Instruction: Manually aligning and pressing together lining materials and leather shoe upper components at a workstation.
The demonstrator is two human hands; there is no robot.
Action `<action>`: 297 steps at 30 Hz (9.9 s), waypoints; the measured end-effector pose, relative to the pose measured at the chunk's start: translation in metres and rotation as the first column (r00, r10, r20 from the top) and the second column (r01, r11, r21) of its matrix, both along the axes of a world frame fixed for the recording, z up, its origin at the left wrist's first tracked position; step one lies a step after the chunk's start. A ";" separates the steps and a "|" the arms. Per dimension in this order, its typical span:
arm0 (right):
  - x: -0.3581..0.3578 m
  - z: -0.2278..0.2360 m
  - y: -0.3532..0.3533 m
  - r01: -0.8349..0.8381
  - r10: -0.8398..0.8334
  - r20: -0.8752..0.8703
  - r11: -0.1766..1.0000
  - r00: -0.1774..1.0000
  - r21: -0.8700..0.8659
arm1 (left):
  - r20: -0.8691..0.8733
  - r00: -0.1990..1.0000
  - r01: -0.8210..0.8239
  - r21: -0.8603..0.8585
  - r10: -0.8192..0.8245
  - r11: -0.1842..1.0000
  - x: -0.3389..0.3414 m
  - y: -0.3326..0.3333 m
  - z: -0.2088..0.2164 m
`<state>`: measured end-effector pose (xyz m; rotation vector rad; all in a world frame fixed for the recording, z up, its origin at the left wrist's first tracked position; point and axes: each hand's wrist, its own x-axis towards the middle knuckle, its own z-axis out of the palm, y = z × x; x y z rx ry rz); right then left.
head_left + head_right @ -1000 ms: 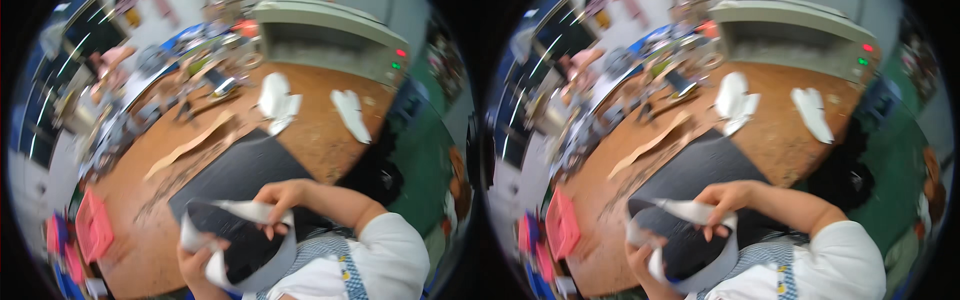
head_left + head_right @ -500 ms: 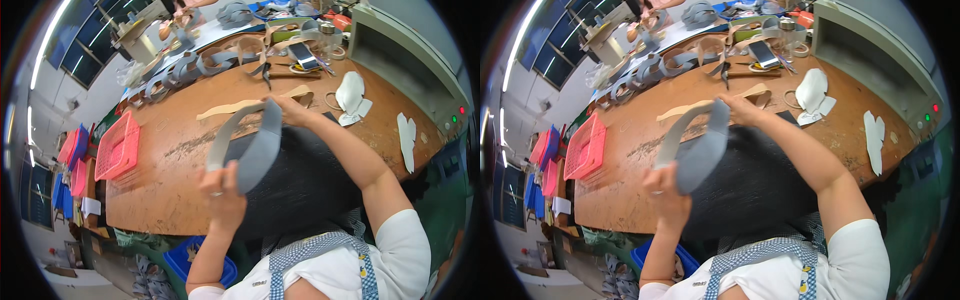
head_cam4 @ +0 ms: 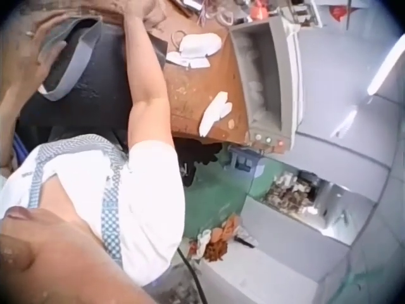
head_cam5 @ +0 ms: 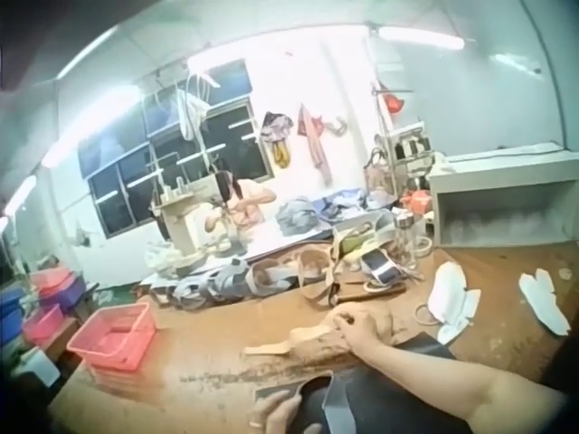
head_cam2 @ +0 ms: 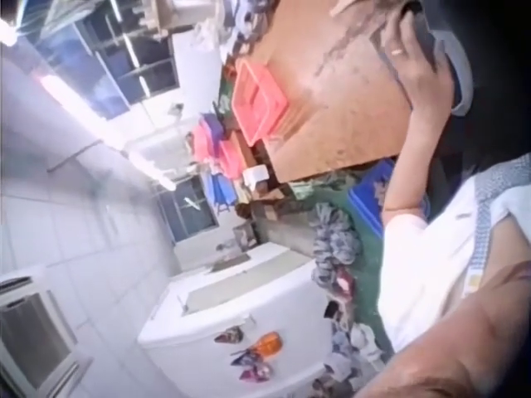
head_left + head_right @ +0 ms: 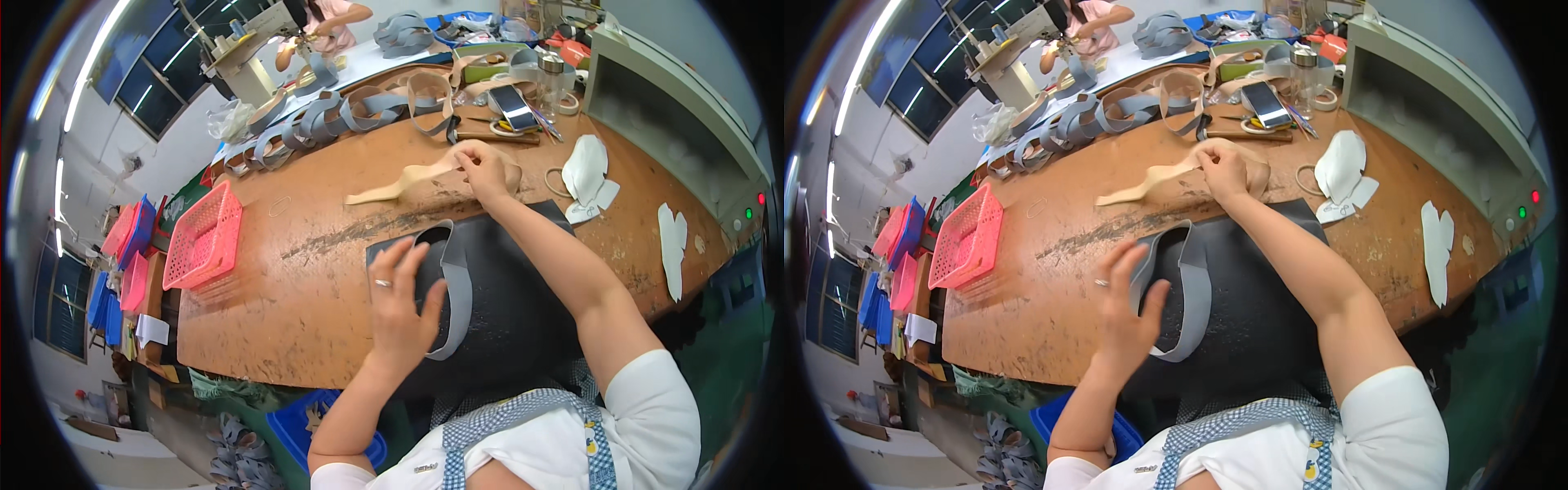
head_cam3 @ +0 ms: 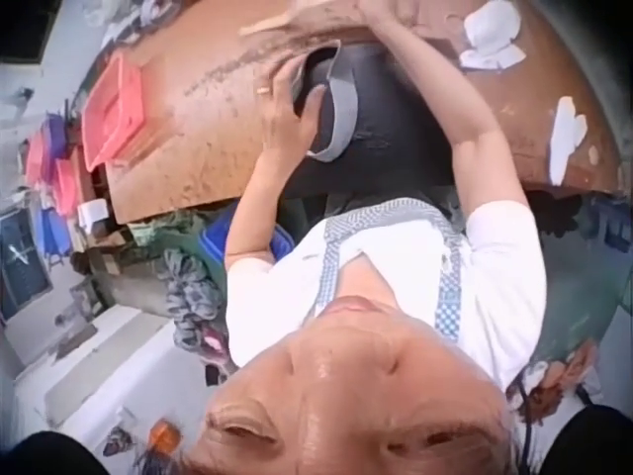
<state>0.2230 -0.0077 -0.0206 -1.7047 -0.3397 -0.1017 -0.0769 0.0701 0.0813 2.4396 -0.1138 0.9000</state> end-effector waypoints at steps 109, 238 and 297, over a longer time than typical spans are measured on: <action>-0.246 0.026 -0.086 -0.255 0.467 -0.386 0.836 0.796 0.485 | -0.293 0.954 -0.076 -0.429 -0.059 0.900 -0.045 0.008 -0.026; -0.225 0.053 -0.062 -0.651 0.682 -0.310 0.729 0.662 0.212 | 0.107 0.937 0.017 -0.965 -0.332 -0.262 -0.047 0.020 -0.063; -0.256 0.051 -0.068 -0.748 0.721 -0.231 0.662 0.653 -0.051 | -0.084 0.983 -0.062 -0.989 -0.162 0.137 -0.082 0.014 -0.061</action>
